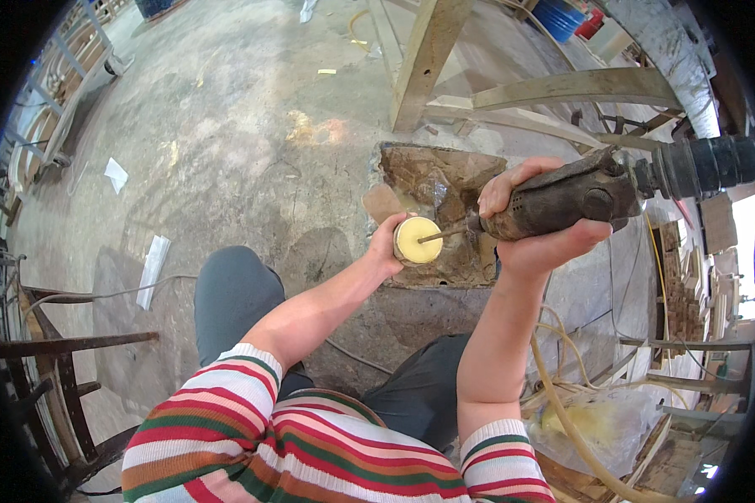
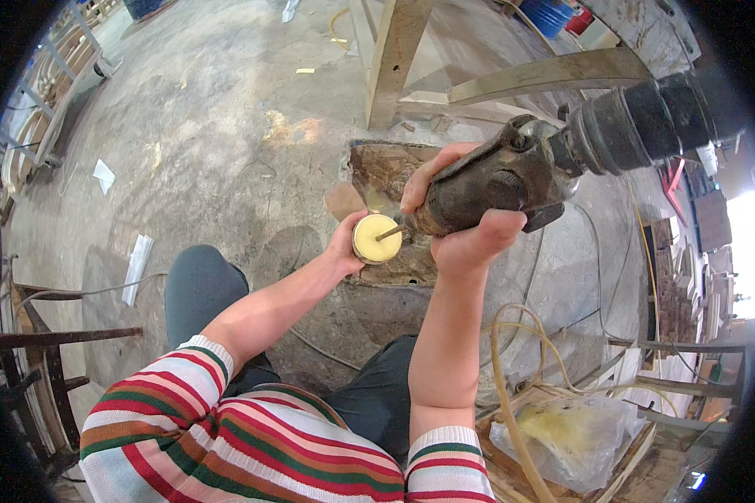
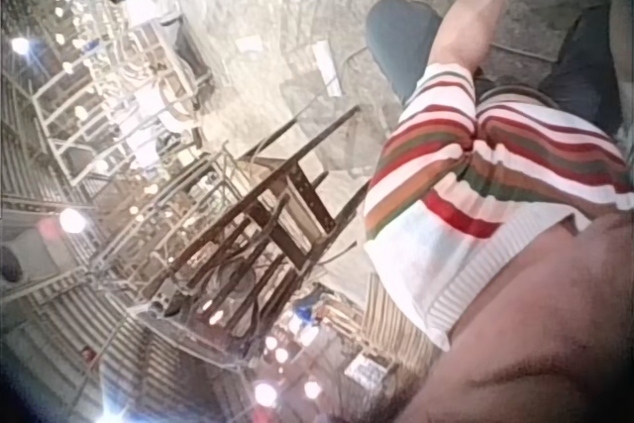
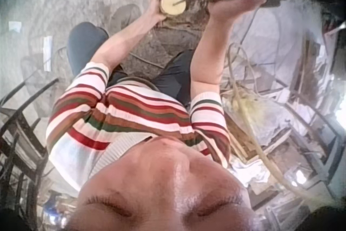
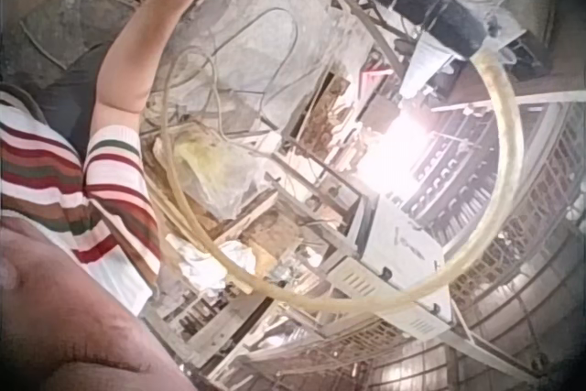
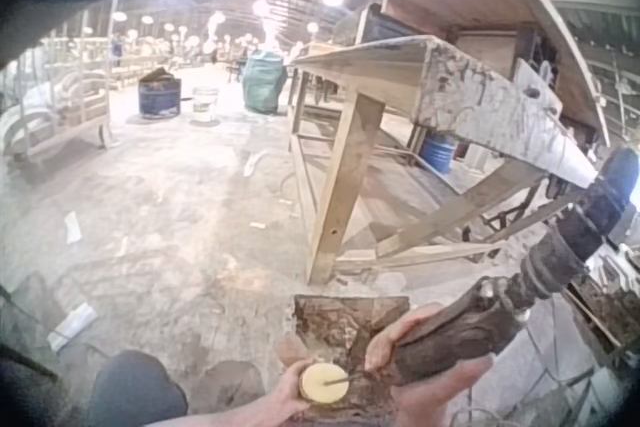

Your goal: The person drills a hole into a small cylindrical wooden dowel using a handheld power drill while kneeling on the floor. They then walk to a workbench, pick up a wooden chair frame, and apply glue from the container to the dowel holes on the chair frame using a small stick.

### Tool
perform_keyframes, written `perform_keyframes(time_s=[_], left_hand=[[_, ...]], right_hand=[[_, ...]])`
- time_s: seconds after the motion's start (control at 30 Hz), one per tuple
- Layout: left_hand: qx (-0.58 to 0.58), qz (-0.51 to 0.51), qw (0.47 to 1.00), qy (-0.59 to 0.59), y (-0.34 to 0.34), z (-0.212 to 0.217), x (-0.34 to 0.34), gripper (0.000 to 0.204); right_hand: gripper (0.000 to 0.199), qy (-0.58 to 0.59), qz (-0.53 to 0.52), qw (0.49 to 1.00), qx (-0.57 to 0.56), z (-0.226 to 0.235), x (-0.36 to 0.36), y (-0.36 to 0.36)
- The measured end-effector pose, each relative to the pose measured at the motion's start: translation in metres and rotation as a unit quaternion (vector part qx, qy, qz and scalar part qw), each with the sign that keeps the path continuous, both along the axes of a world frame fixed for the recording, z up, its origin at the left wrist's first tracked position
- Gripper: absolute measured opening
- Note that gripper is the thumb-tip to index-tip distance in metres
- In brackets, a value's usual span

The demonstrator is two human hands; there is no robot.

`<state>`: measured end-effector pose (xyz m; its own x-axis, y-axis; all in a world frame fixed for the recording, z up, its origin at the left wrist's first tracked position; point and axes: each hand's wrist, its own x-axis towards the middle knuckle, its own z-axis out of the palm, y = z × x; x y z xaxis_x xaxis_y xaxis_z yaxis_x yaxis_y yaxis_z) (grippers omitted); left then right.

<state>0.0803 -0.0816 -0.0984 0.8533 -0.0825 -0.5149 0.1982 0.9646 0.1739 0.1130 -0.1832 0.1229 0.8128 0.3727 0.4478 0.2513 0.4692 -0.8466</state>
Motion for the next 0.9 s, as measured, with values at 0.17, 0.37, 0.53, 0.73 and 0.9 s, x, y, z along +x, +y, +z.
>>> perform_keyframes(time_s=[0.17, 0.37, 0.53, 0.73, 0.9], left_hand=[[-0.01, -0.002, 1.0, 0.007, 0.0, 0.004, 0.0, 0.025], [-0.014, 0.007, 1.0, 0.006, 0.002, 0.001, 0.001, 0.026], [-0.014, 0.004, 1.0, 0.005, 0.002, 0.001, 0.003, 0.028], [-0.009, 0.021, 1.0, -0.001, 0.006, -0.008, 0.004, 0.025], [-0.005, 0.029, 1.0, 0.002, 0.006, -0.007, 0.004, 0.024]], right_hand=[[0.094, -0.003, -0.017, 1.0, -0.005, 0.0, -0.001, 0.001], [0.093, -0.011, -0.011, 1.0, -0.006, -0.001, -0.002, 0.004], [0.093, -0.006, -0.007, 1.0, -0.002, -0.001, -0.004, 0.004], [0.093, -0.011, 0.011, 1.0, 0.026, -0.003, -0.002, 0.008], [0.093, -0.018, -0.01, 1.0, 0.004, -0.003, -0.002, 0.007]])
